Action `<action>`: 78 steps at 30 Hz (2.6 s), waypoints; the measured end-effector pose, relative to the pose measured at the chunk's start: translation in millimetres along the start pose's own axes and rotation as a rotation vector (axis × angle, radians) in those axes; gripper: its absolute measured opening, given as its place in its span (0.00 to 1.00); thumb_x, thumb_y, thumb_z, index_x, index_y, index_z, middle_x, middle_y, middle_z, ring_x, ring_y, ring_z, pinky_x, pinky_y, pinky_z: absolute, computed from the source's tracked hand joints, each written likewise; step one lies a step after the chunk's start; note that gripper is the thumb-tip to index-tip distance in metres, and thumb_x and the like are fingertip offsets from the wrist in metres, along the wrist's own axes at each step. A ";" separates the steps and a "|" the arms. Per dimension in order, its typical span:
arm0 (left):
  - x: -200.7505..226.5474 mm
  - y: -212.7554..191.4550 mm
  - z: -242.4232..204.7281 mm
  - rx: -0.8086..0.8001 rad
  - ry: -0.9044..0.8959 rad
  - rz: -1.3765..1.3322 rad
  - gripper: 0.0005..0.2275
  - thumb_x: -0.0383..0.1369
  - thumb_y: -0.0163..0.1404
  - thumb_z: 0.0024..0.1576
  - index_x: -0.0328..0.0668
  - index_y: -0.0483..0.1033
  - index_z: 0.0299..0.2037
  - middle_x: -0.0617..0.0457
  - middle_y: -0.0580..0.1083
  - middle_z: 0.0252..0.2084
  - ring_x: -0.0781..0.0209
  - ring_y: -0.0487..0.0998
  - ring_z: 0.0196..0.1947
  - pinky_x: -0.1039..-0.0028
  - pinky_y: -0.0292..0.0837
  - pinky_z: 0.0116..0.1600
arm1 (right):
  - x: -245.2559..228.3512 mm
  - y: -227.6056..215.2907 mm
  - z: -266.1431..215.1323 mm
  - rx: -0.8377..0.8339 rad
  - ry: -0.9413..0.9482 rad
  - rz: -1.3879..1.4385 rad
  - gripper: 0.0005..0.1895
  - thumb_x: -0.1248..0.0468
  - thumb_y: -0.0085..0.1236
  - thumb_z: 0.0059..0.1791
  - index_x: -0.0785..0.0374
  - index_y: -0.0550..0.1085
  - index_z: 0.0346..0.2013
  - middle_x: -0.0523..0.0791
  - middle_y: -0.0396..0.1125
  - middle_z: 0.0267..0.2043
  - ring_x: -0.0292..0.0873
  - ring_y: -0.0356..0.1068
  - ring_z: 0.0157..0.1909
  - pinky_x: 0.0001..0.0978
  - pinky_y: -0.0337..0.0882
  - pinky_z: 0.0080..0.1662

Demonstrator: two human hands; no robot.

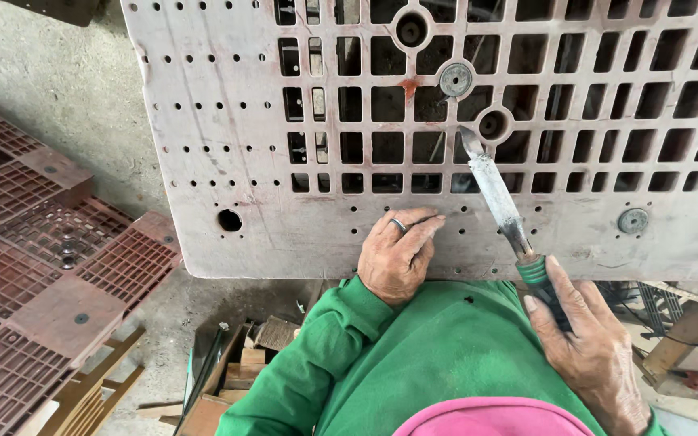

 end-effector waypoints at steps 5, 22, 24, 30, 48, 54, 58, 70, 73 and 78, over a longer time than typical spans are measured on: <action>-2.2 2.4 -2.6 -0.010 -0.002 -0.012 0.13 0.20 0.55 0.56 0.39 0.78 0.51 0.49 0.76 0.53 0.48 0.78 0.49 0.64 0.77 0.53 | -18.9 -10.1 2.0 -0.014 -0.032 0.010 0.33 0.59 0.61 0.48 0.62 0.68 0.68 0.49 0.66 0.35 0.48 0.69 0.30 0.42 0.71 0.36; 66.4 60.3 -58.4 -0.838 -0.643 -1.021 0.25 0.51 0.38 0.72 0.30 0.73 0.54 0.49 0.76 0.48 0.63 0.74 0.49 0.70 0.71 0.58 | -90.4 -19.9 -14.9 -0.122 0.033 0.157 0.35 0.60 0.54 0.48 0.68 0.59 0.69 0.58 0.66 0.44 0.65 0.69 0.41 0.50 0.70 0.41; 73.9 57.8 -63.1 -0.721 -0.813 -1.227 0.24 0.49 0.39 0.73 0.30 0.72 0.56 0.52 0.74 0.47 0.66 0.71 0.47 0.71 0.69 0.57 | -106.6 -25.6 -16.5 -0.127 -0.038 0.277 0.34 0.64 0.49 0.48 0.70 0.59 0.69 0.58 0.66 0.46 0.65 0.70 0.42 0.49 0.71 0.42; 77.3 47.6 -88.2 -0.276 -1.285 -1.475 0.15 0.41 0.49 0.63 0.42 0.70 0.55 0.57 0.76 0.45 0.66 0.75 0.45 0.73 0.73 0.53 | -135.6 -32.5 -18.1 -0.113 -0.265 0.389 0.31 0.66 0.47 0.49 0.71 0.59 0.67 0.62 0.68 0.55 0.67 0.71 0.50 0.49 0.71 0.48; 36.0 5.4 -110.2 0.084 -0.962 -0.376 0.20 0.42 0.59 0.55 0.31 0.69 0.43 0.45 0.73 0.23 0.61 0.72 0.16 0.69 0.69 0.19 | 6.2 -62.0 138.7 0.321 -0.916 -0.107 0.15 0.66 0.54 0.65 0.70 0.71 0.64 0.53 0.66 0.59 0.51 0.66 0.62 0.40 0.69 0.65; 70.0 -21.9 -87.4 0.113 -0.589 0.301 0.17 0.45 0.49 0.64 0.38 0.74 0.49 0.37 0.77 0.30 0.35 0.76 0.30 0.48 0.67 0.34 | 35.5 -50.2 174.8 0.342 -0.874 -0.165 0.19 0.62 0.56 0.63 0.70 0.70 0.65 0.54 0.59 0.70 0.56 0.58 0.73 0.49 0.55 0.74; 64.9 -15.5 -85.6 0.073 -0.678 0.344 0.19 0.45 0.45 0.63 0.37 0.72 0.55 0.35 0.76 0.30 0.32 0.76 0.32 0.46 0.68 0.37 | 46.4 -45.8 182.8 0.338 -0.853 -0.156 0.17 0.61 0.56 0.65 0.69 0.71 0.65 0.53 0.59 0.68 0.54 0.58 0.73 0.48 0.54 0.76; 57.8 -19.2 -82.3 0.097 -0.865 0.203 0.19 0.43 0.47 0.62 0.41 0.71 0.58 0.36 0.76 0.32 0.34 0.77 0.33 0.49 0.69 0.36 | 22.1 -46.5 183.9 0.253 -0.765 -0.197 0.19 0.63 0.56 0.62 0.67 0.72 0.67 0.50 0.59 0.68 0.51 0.58 0.70 0.50 0.50 0.74; 56.4 -19.3 -80.3 0.098 -0.867 0.202 0.19 0.43 0.47 0.62 0.42 0.71 0.58 0.37 0.76 0.32 0.34 0.77 0.32 0.49 0.69 0.35 | 15.1 -49.6 184.7 0.237 -0.748 -0.182 0.19 0.62 0.56 0.62 0.67 0.71 0.67 0.50 0.59 0.68 0.51 0.58 0.71 0.51 0.49 0.75; 50.6 -14.8 -85.9 0.164 -0.905 0.001 0.18 0.40 0.52 0.60 0.39 0.74 0.56 0.37 0.77 0.31 0.40 0.78 0.29 0.57 0.73 0.36 | 3.3 -57.9 184.1 0.193 -0.737 -0.015 0.21 0.61 0.52 0.59 0.67 0.70 0.66 0.53 0.58 0.66 0.56 0.56 0.69 0.59 0.48 0.73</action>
Point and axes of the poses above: each hand's wrist, its own z-axis towards the middle knuckle, its own y-axis out of the palm, x = y × z, the point moved 10 cm from there along z, towards the middle knuckle
